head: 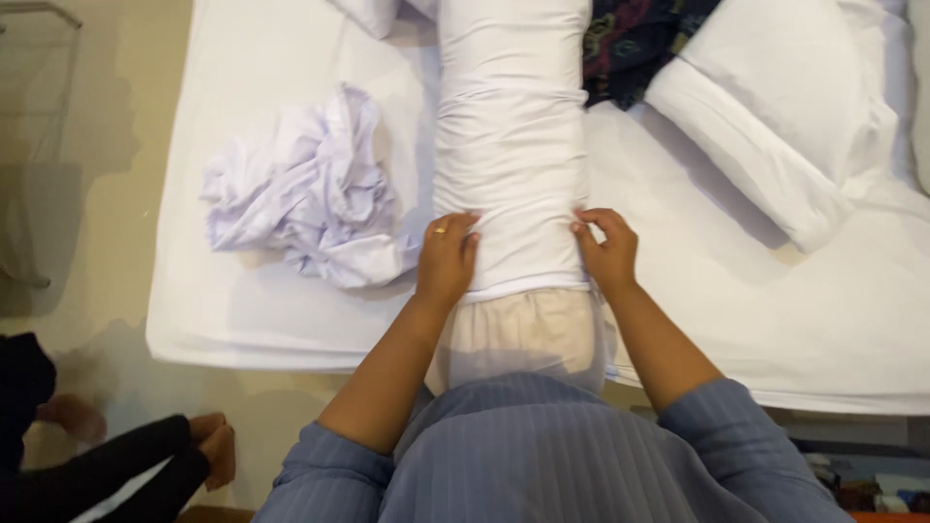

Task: The person wraps a long bolster pillow with a white cloth on a bed.

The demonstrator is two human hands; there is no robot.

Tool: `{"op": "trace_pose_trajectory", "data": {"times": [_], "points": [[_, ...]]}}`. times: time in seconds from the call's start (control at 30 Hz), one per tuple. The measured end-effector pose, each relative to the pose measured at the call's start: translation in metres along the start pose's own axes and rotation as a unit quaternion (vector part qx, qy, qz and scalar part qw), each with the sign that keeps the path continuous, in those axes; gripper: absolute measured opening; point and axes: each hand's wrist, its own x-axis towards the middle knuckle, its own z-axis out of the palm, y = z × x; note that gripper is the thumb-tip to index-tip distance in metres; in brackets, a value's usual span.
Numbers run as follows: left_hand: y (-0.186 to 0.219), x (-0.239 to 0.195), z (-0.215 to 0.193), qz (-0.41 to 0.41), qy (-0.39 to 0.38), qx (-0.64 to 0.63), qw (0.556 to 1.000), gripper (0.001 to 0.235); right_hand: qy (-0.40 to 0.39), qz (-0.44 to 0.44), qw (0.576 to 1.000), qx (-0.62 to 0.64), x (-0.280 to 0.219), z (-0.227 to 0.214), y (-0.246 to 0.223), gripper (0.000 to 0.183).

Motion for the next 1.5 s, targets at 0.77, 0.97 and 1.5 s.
{"op": "trace_pose_trajectory", "data": {"times": [0.77, 0.97, 1.5], "points": [[0.021, 0.031, -0.055, -0.076, -0.162, 0.084, 0.98, 0.011, -0.141, 0.137, 0.964, 0.179, 0.007, -0.011, 0.045, 0.016], [0.047, 0.116, 0.009, 0.107, -0.111, 0.058, 0.986, 0.027, -0.026, 0.105, 0.959, 0.262, 0.052, 0.05, 0.075, 0.037], [0.056, 0.127, 0.059, 0.175, -0.205, 0.187, 0.945, 0.008, -0.021, 0.03, 0.993, 0.111, 0.04, 0.041, 0.03, 0.003]]}}
